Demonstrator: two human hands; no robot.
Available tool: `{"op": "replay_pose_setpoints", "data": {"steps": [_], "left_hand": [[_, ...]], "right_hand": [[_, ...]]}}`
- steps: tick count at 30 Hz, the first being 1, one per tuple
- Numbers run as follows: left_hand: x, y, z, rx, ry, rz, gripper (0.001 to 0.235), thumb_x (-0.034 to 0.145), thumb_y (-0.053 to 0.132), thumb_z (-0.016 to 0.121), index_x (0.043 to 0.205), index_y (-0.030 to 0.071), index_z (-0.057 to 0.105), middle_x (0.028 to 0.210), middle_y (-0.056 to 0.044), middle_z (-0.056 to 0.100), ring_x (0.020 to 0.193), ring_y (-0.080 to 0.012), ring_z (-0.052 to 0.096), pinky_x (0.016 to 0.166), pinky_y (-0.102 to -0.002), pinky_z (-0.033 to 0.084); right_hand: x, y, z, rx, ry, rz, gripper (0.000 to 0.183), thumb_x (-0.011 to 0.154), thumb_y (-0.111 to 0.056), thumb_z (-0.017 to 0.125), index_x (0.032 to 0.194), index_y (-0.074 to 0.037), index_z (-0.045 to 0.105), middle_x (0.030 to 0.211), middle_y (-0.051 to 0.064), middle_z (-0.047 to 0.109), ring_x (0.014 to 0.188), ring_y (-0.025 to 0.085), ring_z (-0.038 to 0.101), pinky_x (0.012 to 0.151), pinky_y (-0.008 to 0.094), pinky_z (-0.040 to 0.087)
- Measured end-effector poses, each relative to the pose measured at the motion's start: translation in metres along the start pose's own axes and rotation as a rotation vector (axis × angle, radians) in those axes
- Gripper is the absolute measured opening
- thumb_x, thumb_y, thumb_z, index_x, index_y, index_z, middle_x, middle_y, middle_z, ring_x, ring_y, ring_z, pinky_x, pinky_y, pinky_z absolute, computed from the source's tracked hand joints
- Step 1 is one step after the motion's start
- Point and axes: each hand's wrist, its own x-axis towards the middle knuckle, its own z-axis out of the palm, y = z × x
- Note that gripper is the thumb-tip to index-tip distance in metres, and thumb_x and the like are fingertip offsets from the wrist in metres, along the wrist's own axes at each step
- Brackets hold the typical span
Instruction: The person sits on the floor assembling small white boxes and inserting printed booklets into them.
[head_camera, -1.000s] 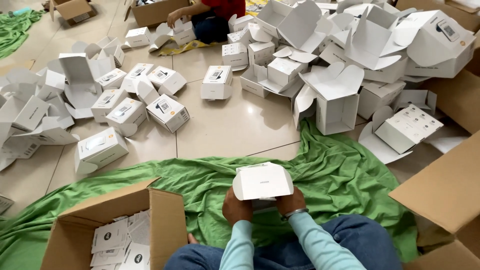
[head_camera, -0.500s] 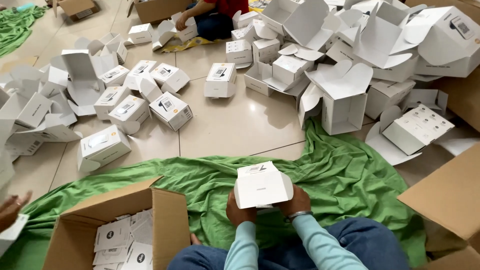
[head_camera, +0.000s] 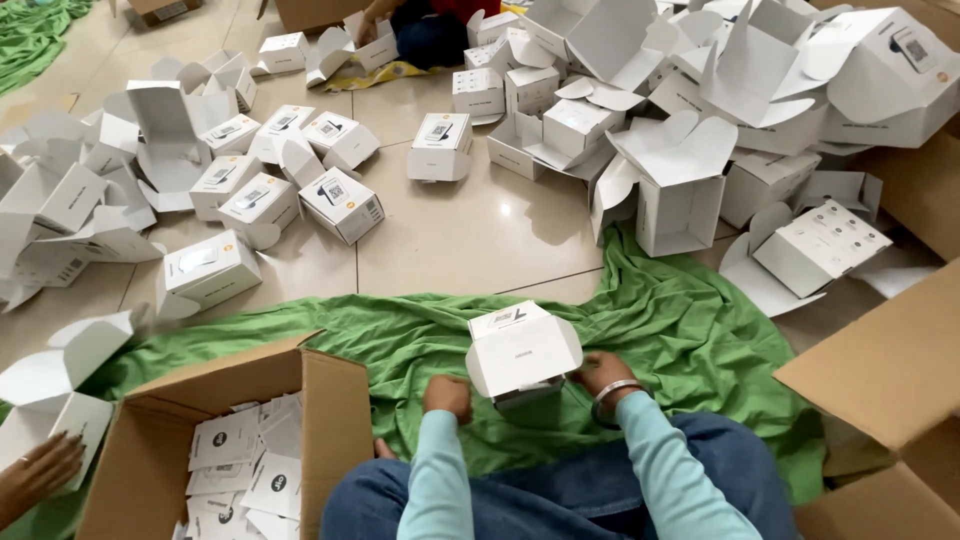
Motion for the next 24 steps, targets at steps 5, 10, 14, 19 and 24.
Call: {"op": "replay_pose_setpoints", "data": {"steps": [5,10,14,19,24], "left_hand": [[-0.062,0.091,-0.022,-0.642,0.0,-0.228,0.089,0.089,0.079,0.045,0.131,0.003,0.061,0.132,-0.022,0.063,0.102,-0.0395,0.062,0.079,-0.064,0.048],[-0.113,0.136,-0.016,-0.606,-0.216,-0.201,0.101,0.074,0.09,0.04,0.137,0.014,0.062,0.134,-0.013,0.066,0.107,-0.0336,0.06,0.091,-0.069,0.039],[-0.098,0.122,-0.002,-0.636,-0.148,-0.122,0.076,0.076,0.067,0.061,0.13,0.014,0.067,0.12,-0.01,0.071,0.099,-0.0254,0.063,0.088,-0.058,0.044],[-0.04,0.079,0.015,-0.709,-0.09,0.054,0.051,0.086,0.035,0.075,0.121,-0.002,0.067,0.103,-0.013,0.071,0.083,-0.0227,0.064,0.074,-0.041,0.049],[-0.025,0.066,0.026,-0.594,-0.088,0.134,0.045,0.078,0.011,0.078,0.121,0.0,0.068,0.105,-0.011,0.077,0.088,-0.0193,0.072,0.078,-0.033,0.057]], "right_hand": [[-0.041,-0.078,-0.046,0.846,0.332,0.217,0.059,0.093,-0.052,0.063,0.13,-0.006,0.068,0.117,0.007,0.073,0.103,0.025,0.062,0.074,0.044,0.05],[-0.068,-0.139,-0.035,1.048,0.094,0.242,0.065,0.091,-0.066,0.049,0.132,-0.017,0.064,0.112,-0.004,0.072,0.099,0.013,0.065,0.075,0.033,0.051],[-0.044,-0.113,-0.008,1.062,0.073,0.118,0.052,0.094,-0.049,0.064,0.126,-0.01,0.072,0.105,0.004,0.072,0.085,0.013,0.062,0.071,0.028,0.048],[-0.025,-0.095,-0.008,1.254,0.018,0.097,0.033,0.094,-0.031,0.068,0.114,-0.005,0.07,0.101,0.003,0.072,0.085,0.012,0.067,0.075,0.029,0.054],[0.004,-0.058,0.022,1.072,0.05,0.057,0.025,0.09,-0.019,0.074,0.105,0.0,0.069,0.094,0.007,0.072,0.081,0.015,0.066,0.074,0.029,0.055]]}}
